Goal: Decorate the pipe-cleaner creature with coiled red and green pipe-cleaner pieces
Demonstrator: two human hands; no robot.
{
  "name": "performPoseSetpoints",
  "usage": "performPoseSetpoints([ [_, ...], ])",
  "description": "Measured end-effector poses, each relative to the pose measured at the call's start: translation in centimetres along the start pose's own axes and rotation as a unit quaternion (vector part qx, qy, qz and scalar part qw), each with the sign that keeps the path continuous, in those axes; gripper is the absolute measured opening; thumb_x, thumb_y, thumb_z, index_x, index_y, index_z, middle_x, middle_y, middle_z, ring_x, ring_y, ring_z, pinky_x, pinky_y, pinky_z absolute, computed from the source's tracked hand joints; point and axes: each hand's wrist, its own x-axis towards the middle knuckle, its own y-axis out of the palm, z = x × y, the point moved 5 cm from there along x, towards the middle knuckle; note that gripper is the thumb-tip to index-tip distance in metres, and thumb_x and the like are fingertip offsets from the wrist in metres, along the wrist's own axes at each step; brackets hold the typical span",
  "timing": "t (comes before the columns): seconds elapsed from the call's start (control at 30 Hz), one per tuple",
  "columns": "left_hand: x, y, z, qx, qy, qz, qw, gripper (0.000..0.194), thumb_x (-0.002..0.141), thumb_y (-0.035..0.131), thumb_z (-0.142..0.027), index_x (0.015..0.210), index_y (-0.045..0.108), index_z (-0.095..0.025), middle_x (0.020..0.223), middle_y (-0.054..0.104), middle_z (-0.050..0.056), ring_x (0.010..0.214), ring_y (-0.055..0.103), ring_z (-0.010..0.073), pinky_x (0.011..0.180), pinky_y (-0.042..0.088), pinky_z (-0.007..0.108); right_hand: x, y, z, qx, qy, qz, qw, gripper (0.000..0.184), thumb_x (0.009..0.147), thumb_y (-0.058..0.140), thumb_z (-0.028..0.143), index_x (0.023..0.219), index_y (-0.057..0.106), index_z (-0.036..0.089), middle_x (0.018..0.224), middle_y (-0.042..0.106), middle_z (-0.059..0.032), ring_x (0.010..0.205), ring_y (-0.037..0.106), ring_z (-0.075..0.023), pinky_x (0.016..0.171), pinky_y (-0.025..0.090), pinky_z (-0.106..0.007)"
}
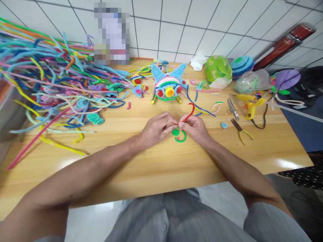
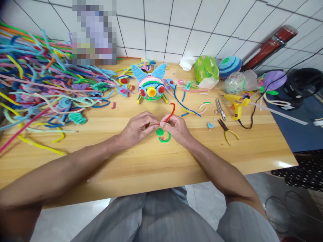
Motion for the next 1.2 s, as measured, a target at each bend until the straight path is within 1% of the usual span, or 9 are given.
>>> performPoseSetpoints([
  [0.1,-0.2,0.0,-0.2,0.045,0.034,-0.002,0.998,0.016,0.105,0.064,-0.027,0.095,0.072,-0.017,0.092,0.074,0.008,0.083,0.07,0.0158,0.072,0.053,0.026,0.0,0.1,0.0,-0.008,-0.003,-0.001,1.0,0.026,0.078,0.081,0.043,0.075,0.065,0.022,0.067,0.065,0.0024,0.062,0.058,-0.0132,0.064,0.049,-0.027],
  [0.23,-0.3,0.0,-0.1,0.063,0.03,0.013,0.998,0.021,0.107,0.058,-0.026,0.095,0.073,-0.017,0.091,0.076,0.008,0.084,0.071,0.0164,0.076,0.055,0.027,0.1,0.2,-0.1,-0.003,-0.024,0.002,1.0,0.023,0.081,0.079,0.041,0.076,0.067,0.022,0.067,0.064,0.0029,0.061,0.056,-0.0124,0.063,0.048,-0.027],
  [0.33,0.0,-0.3,-0.1,0.039,-0.008,0.0,0.999,0.021,0.105,0.062,-0.025,0.09,0.073,-0.017,0.085,0.074,0.006,0.077,0.069,0.0149,0.07,0.053,0.026,0.0,0.2,0.0,-0.015,-0.065,-0.013,0.998,0.018,0.085,0.076,0.039,0.079,0.07,0.023,0.07,0.064,0.0022,0.065,0.057,-0.0128,0.065,0.048,-0.027],
  [0.4,0.2,-0.5,0.1,0.019,-0.059,-0.008,0.998,0.019,0.102,0.067,-0.025,0.087,0.073,-0.016,0.08,0.072,0.004,0.07,0.065,0.0133,0.065,0.049,0.024,-0.2,0.1,0.3,-0.038,-0.099,-0.033,0.994,0.017,0.087,0.074,0.039,0.082,0.072,0.023,0.073,0.066,0.0013,0.069,0.06,-0.0141,0.068,0.05,-0.028],
  [0.53,0.2,-0.5,0.6,-0.003,-0.128,-0.017,0.992,0.019,0.099,0.071,-0.028,0.085,0.073,-0.015,0.075,0.07,0.002,0.063,0.058,0.0115,0.059,0.044,0.023,-0.5,-0.1,0.5,-0.07,-0.133,-0.069,0.986,0.022,0.089,0.074,0.046,0.088,0.074,0.023,0.078,0.07,0.0,0.073,0.063,-0.0158,0.073,0.053,-0.031],
  [0.7,-0.1,-0.9,0.6,0.073,-0.053,-0.046,0.995,0.018,0.1,0.069,-0.025,0.084,0.071,-0.017,0.077,0.069,0.002,0.067,0.06,0.0126,0.063,0.046,0.025,0.1,-0.5,-0.1,-0.014,-0.095,-0.091,0.991,0.03,0.086,0.076,0.051,0.088,0.072,0.022,0.075,0.068,0.0012,0.069,0.061,-0.0146,0.065,0.05,-0.029],
  [0.83,-0.3,-0.8,0.4,0.141,-0.005,-0.028,0.99,0.021,0.103,0.064,-0.024,0.084,0.069,-0.018,0.08,0.069,0.003,0.073,0.063,0.0149,0.068,0.048,0.027,0.5,-0.7,-0.3,0.013,-0.072,-0.093,0.993,0.03,0.08,0.081,0.051,0.084,0.073,0.022,0.072,0.069,0.0012,0.066,0.062,-0.0147,0.066,0.051,-0.029],
  [1.03,-0.2,-0.5,0.8,0.098,-0.035,-0.013,0.994,0.02,0.102,0.063,-0.022,0.083,0.065,-0.018,0.077,0.065,0.001,0.069,0.06,0.014,0.065,0.046,0.026,0.4,-0.5,0.3,0.026,-0.07,-0.07,0.995,0.033,0.08,0.083,0.055,0.09,0.078,0.023,0.084,0.076,-0.0016,0.074,0.067,-0.0162,0.076,0.055,-0.032],
  [1.2,-0.4,-0.7,0.9,0.153,-0.015,-0.024,0.988,0.021,0.104,0.061,-0.024,0.084,0.065,-0.018,0.078,0.064,0.003,0.07,0.059,0.0157,0.066,0.045,0.028,0.7,-1.0,0.5,0.011,-0.06,-0.086,0.994,0.043,0.082,0.077,0.065,0.08,0.072,0.022,0.068,0.067,0.0015,0.067,0.059,-0.0145,0.07,0.05,-0.03],
])
